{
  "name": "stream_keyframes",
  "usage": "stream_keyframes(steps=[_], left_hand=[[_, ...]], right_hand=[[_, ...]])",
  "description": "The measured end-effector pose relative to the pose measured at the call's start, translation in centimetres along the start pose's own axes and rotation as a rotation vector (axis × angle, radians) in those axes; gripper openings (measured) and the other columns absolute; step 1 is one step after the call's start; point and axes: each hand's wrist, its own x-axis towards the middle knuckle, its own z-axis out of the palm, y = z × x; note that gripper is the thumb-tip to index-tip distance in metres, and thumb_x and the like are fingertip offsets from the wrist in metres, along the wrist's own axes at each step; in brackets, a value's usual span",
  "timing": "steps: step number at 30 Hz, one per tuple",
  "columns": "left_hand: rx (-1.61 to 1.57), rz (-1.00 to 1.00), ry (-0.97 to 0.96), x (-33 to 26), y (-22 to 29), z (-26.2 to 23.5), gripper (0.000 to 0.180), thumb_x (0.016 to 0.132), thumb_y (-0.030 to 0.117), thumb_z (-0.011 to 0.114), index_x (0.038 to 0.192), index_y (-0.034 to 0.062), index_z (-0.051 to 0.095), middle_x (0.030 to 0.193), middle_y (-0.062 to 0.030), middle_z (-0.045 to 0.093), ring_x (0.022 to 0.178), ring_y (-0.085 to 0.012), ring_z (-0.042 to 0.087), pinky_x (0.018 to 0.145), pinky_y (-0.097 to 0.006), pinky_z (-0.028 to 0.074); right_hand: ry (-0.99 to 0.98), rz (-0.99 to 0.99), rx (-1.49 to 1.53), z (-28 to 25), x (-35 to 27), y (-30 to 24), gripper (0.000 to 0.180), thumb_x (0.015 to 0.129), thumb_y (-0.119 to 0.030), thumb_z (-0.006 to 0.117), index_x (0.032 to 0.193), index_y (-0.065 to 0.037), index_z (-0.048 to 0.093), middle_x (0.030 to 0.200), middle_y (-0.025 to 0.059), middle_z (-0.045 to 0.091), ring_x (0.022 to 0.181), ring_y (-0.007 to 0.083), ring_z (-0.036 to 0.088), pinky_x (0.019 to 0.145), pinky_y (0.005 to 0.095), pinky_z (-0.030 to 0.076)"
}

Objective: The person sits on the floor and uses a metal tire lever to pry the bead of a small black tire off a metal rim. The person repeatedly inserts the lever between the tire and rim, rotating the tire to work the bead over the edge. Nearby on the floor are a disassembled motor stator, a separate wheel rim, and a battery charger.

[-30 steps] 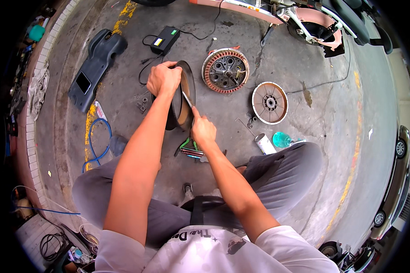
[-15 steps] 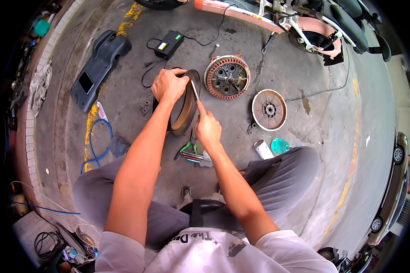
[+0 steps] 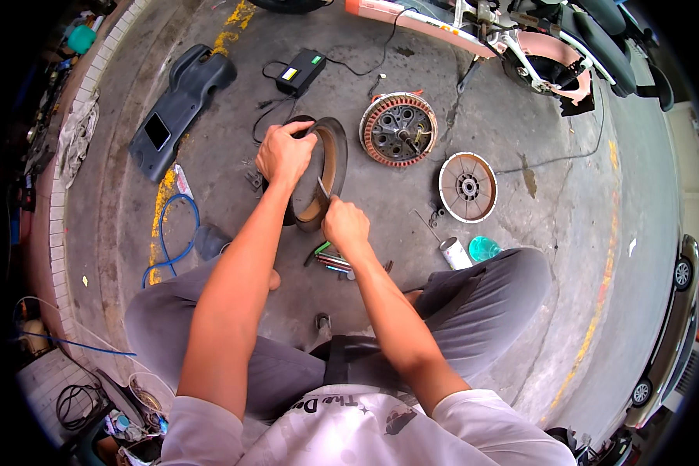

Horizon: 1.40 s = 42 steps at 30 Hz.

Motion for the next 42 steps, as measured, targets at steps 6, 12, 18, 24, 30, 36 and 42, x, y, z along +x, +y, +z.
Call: stream_keyframes(steps=[6, 12, 18, 24, 30, 36, 42], left_hand=[[-0.013, -0.059, 0.057, -0.6, -0.3, -0.5, 0.028, 0.08, 0.032, 0.082, 0.108, 0.0321, 0.087, 0.12, -0.0065, 0.071, 0.118, -0.0305, 0.067, 0.102, -0.043, 0.054], [-0.01, 0.014, -0.007, -1.6, 0.4, -0.3, 0.03, 0.081, 0.034, 0.081, 0.111, 0.0328, 0.086, 0.127, -0.0064, 0.071, 0.121, -0.031, 0.067, 0.104, -0.044, 0.054], [0.005, 0.029, -0.019, -2.5, 1.4, 0.0, 0.032, 0.079, 0.031, 0.08, 0.111, 0.032, 0.086, 0.131, -0.0103, 0.07, 0.123, -0.0321, 0.067, 0.104, -0.045, 0.054], [0.029, 0.163, 0.08, -4.2, 0.2, 1.5, 0.03, 0.077, 0.029, 0.085, 0.107, 0.0328, 0.087, 0.127, -0.0093, 0.068, 0.12, -0.0324, 0.066, 0.103, -0.045, 0.054], [0.018, 0.194, 0.102, -5.6, 1.3, 2.2, 0.029, 0.076, 0.029, 0.086, 0.105, 0.0327, 0.087, 0.127, -0.01, 0.068, 0.117, -0.0327, 0.066, 0.1, -0.047, 0.055], [0.026, 0.092, 0.156, -4.6, -1.0, 0.2, 0.031, 0.078, 0.032, 0.083, 0.109, 0.0338, 0.087, 0.136, -0.0133, 0.068, 0.124, -0.0361, 0.066, 0.104, -0.046, 0.054], [0.0, 0.172, 0.104, -5.2, -1.9, -0.3, 0.031, 0.078, 0.03, 0.082, 0.109, 0.0325, 0.087, 0.132, -0.0103, 0.07, 0.122, -0.0347, 0.067, 0.103, -0.045, 0.054]], right_hand=[[-0.11, -0.101, -0.146, -1.6, -6.2, -2.5, 0.04, 0.095, -0.01, 0.054, 0.133, -0.003, 0.066, 0.09, 0.0276, 0.077, 0.085, 0.0478, 0.077, 0.076, 0.0617, 0.059], [-0.07, -0.097, -0.126, -0.1, -2.3, -0.5, 0.04, 0.095, -0.011, 0.052, 0.131, -0.003, 0.067, 0.091, 0.0283, 0.077, 0.087, 0.0472, 0.077, 0.078, 0.0588, 0.06], [-0.041, -0.103, -0.163, -0.3, -4.8, -1.0, 0.037, 0.094, -0.012, 0.054, 0.127, -0.005, 0.068, 0.088, 0.0289, 0.076, 0.086, 0.0478, 0.077, 0.075, 0.0587, 0.06], [-0.121, -0.165, -0.142, -1.2, -4.9, -1.9, 0.039, 0.094, -0.013, 0.053, 0.129, -0.005, 0.07, 0.089, 0.029, 0.076, 0.086, 0.0482, 0.077, 0.077, 0.0596, 0.061], [0.053, -0.126, -0.103, 2.9, -1.5, 1.3, 0.037, 0.096, -0.014, 0.053, 0.129, -0.004, 0.068, 0.081, 0.0264, 0.075, 0.077, 0.0453, 0.077, 0.068, 0.0574, 0.061], [0.006, -0.147, -0.145, 0.6, -8.1, -1.6, 0.044, 0.096, -0.013, 0.051, 0.138, -0.006, 0.065, 0.081, 0.0266, 0.075, 0.078, 0.045, 0.078, 0.071, 0.0584, 0.061], [0.087, -0.135, -0.092, 5.0, -3.0, 0.9, 0.041, 0.096, -0.011, 0.054, 0.135, -0.006, 0.063, 0.083, 0.025, 0.077, 0.077, 0.0431, 0.078, 0.067, 0.0552, 0.062]])
